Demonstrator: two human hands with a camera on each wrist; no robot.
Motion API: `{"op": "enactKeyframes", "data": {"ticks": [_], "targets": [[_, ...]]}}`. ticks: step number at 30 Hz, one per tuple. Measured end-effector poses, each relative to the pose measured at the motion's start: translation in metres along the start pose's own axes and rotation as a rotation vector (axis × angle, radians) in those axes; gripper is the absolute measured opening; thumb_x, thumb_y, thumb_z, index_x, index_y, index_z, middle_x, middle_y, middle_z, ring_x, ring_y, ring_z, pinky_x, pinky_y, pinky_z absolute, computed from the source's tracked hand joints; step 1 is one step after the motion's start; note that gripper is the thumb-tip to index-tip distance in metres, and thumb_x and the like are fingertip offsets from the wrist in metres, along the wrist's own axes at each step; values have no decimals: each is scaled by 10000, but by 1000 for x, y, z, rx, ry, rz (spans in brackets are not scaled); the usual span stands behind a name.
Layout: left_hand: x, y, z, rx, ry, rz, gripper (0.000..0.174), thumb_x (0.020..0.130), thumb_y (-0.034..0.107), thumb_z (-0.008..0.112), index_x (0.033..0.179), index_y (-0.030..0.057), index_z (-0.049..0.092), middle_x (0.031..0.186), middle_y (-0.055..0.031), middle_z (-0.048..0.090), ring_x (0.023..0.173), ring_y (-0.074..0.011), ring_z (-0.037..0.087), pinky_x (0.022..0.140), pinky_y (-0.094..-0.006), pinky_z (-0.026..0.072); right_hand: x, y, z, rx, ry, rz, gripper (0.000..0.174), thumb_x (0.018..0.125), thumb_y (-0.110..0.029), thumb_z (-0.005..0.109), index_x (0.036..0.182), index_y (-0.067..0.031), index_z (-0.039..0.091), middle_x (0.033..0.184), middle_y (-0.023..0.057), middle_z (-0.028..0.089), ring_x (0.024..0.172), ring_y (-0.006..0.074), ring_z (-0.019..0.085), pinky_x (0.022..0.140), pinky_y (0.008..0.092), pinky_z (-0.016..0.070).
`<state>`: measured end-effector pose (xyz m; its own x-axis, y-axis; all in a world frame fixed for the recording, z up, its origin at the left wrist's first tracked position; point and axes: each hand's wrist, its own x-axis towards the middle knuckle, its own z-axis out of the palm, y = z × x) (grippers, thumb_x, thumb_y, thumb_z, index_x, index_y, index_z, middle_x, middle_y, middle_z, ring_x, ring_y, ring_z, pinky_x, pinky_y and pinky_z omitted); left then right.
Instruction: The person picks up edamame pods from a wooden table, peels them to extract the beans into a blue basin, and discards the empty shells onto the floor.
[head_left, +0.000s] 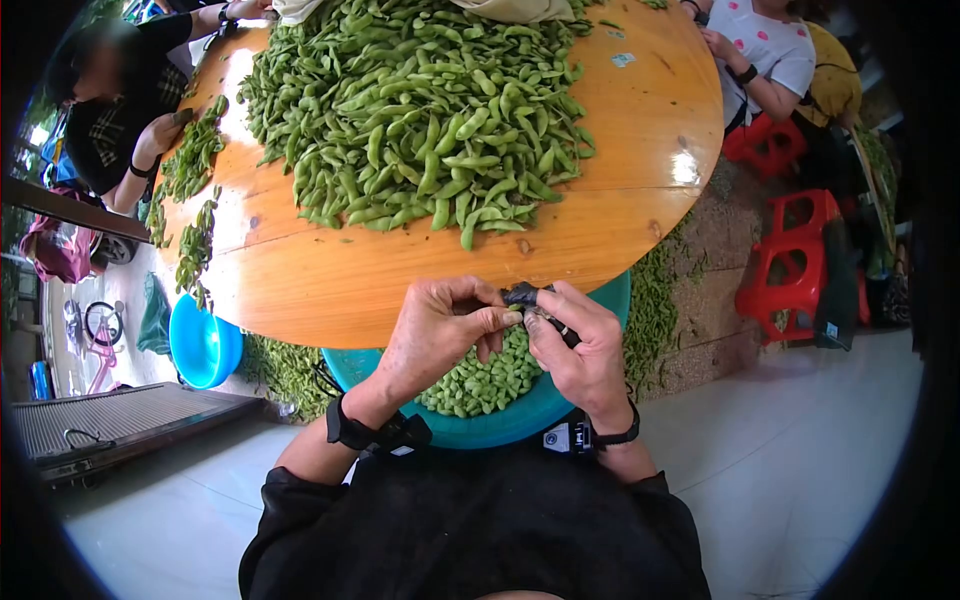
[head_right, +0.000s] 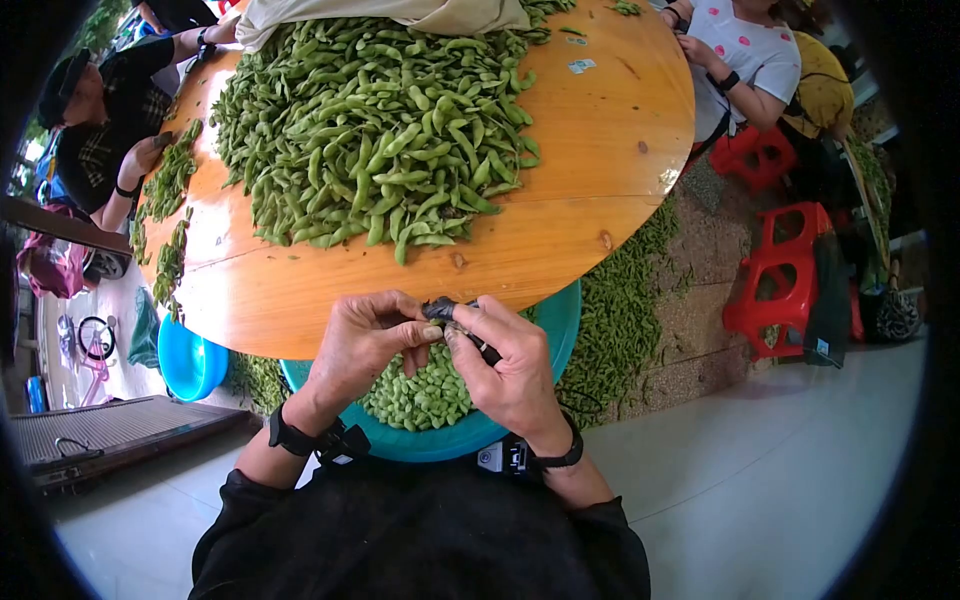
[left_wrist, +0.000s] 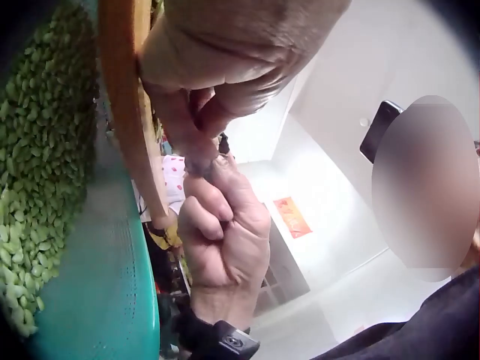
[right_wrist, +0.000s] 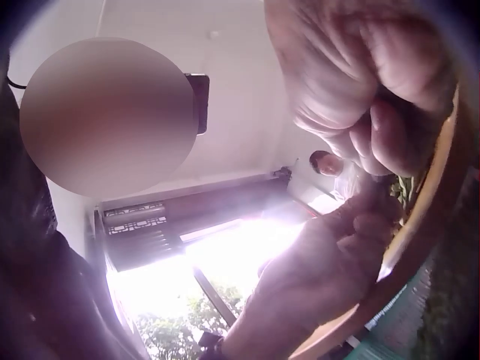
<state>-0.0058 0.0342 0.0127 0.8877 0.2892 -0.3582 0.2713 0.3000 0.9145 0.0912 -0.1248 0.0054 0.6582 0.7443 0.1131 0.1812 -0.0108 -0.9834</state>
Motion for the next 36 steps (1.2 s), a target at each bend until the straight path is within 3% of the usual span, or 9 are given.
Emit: {"op": "enactKeyframes", "data": {"ticks": [4,8,12,14,18,22,26,29,36], "targets": [[1,-10,-8,-345,-146,-61,79,891,50,696,892,-13,648,679,-76,652,512,-105,580,443,-222,429,-2,-6,-2,615,-76,260,206,920,23,562,1101,79,645,748,4,498,563,58,450,480,223,344],[3,-12,-6,-557,-258,-105,71,902,53,683,913,-1,638,727,-77,649,526,-113,586,439,-217,421,-1,-4,-10,809,-123,373,200,937,25,539,1102,96,627,760,0,493,536,45,426,458,211,324],[5,-7,11,82,-68,28,79,911,40,661,959,-14,629,828,-116,658,587,-190,624,503,-270,479,-14,-17,-25,105,141,208,135,882,27,588,1000,80,623,761,18,504,549,61,482,471,225,369],[19,-6,2,838,399,775,125,890,39,670,985,-24,621,894,-140,643,669,-260,649,566,-318,502,-24,-2,-57,-517,337,-15,137,846,50,588,974,44,638,783,95,549,630,183,559,555,297,441],[31,5,-14,1093,459,626,210,826,39,695,1012,-13,611,869,-152,579,751,-341,622,646,-405,507,-48,9,-117,-1068,295,109,264,825,53,593,1085,45,639,858,157,593,738,261,633,629,362,478],[36,-8,-15,1160,519,605,238,819,17,678,1047,-10,616,882,-154,578,759,-342,613,656,-401,505,-47,7,-114,-1082,323,56,262,836,43,598,1094,43,642,863,165,622,718,259,636,632,353,488],[29,-4,-30,955,464,601,239,855,-1,661,1091,-6,623,923,-101,620,731,-236,630,628,-327,510,-23,-10,-67,-454,329,147,205,891,6,595,1084,18,664,795,113,673,654,118,610,570,271,479],[12,4,-22,72,142,245,179,924,12,638,1102,5,624,922,-36,656,701,-69,610,564,-199,483,1,-18,-24,-147,117,102,234,902,-12,600,1124,26,664,804,74,658,619,82,568,540,235,444],[-3,-9,-11,-155,131,252,146,895,-2,686,969,15,561,816,-49,632,620,-70,588,510,-198,471,15,-12,12,553,-116,367,276,966,-35,550,1214,74,600,731,-40,512,558,19,449,484,195,371]]}}
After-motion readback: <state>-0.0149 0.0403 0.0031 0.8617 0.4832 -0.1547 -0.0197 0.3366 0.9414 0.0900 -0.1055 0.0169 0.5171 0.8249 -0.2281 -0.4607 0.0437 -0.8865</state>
